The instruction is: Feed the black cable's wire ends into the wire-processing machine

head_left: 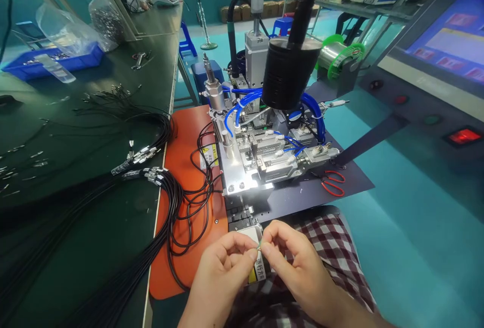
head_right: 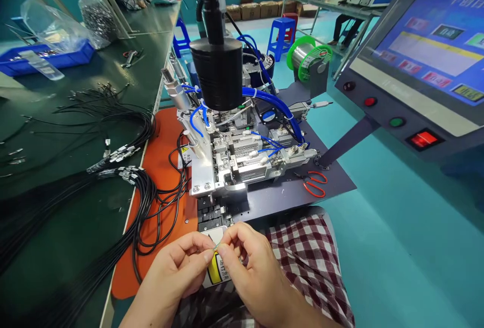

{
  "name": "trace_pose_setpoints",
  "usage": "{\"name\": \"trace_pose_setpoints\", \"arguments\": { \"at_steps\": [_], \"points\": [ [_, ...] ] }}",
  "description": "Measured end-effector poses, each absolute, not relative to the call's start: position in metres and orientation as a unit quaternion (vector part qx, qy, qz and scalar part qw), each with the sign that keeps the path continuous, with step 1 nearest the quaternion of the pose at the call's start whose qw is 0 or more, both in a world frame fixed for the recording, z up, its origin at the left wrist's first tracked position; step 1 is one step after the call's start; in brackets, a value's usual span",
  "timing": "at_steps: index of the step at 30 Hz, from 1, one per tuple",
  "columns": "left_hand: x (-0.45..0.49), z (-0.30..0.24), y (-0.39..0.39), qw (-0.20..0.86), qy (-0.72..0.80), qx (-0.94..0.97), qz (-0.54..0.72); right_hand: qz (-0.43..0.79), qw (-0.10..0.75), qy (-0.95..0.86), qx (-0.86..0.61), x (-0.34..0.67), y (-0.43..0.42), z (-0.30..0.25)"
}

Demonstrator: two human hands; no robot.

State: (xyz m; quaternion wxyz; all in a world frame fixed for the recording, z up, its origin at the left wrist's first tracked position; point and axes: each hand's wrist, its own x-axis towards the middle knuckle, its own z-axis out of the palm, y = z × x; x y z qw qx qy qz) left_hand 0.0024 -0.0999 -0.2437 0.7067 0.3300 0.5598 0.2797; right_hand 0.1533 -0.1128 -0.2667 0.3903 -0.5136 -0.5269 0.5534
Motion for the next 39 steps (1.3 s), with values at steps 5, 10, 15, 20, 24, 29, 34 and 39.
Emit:
{"name": "trace_pose_setpoints", "arguments": {
  "at_steps": [5, 10, 15, 20, 24, 29, 34, 39],
  "points": [
    [0.005, -0.240, -0.100, 0.691, 0.581, 0.308, 0.299, 0.582, 0.391, -0.485, -0.522, 0.154, -0.114, -0.271],
    [0.008, -0.234, -0.103, 0.678, 0.591, 0.302, 0.315, 0.580, 0.397, -0.476, -0.528, 0.153, -0.112, -0.266],
    [0.010, -0.233, -0.105, 0.665, 0.595, 0.325, 0.312, 0.611, 0.382, -0.450, -0.527, 0.149, -0.106, -0.258],
    [0.011, -0.232, -0.106, 0.664, 0.592, 0.325, 0.322, 0.675, 0.373, -0.379, -0.511, 0.149, -0.104, -0.258],
    [0.009, -0.235, -0.105, 0.682, 0.579, 0.314, 0.318, 0.704, 0.367, -0.348, -0.499, 0.150, -0.104, -0.260],
    [0.005, -0.241, -0.105, 0.688, 0.573, 0.319, 0.313, 0.722, 0.379, -0.313, -0.487, 0.148, -0.104, -0.263],
    [0.003, -0.244, -0.104, 0.702, 0.565, 0.321, 0.291, 0.702, 0.382, -0.367, -0.476, 0.151, -0.109, -0.269],
    [0.003, -0.244, -0.103, 0.706, 0.559, 0.339, 0.273, 0.599, 0.341, -0.510, -0.514, 0.158, -0.112, -0.262]
  ]
}}
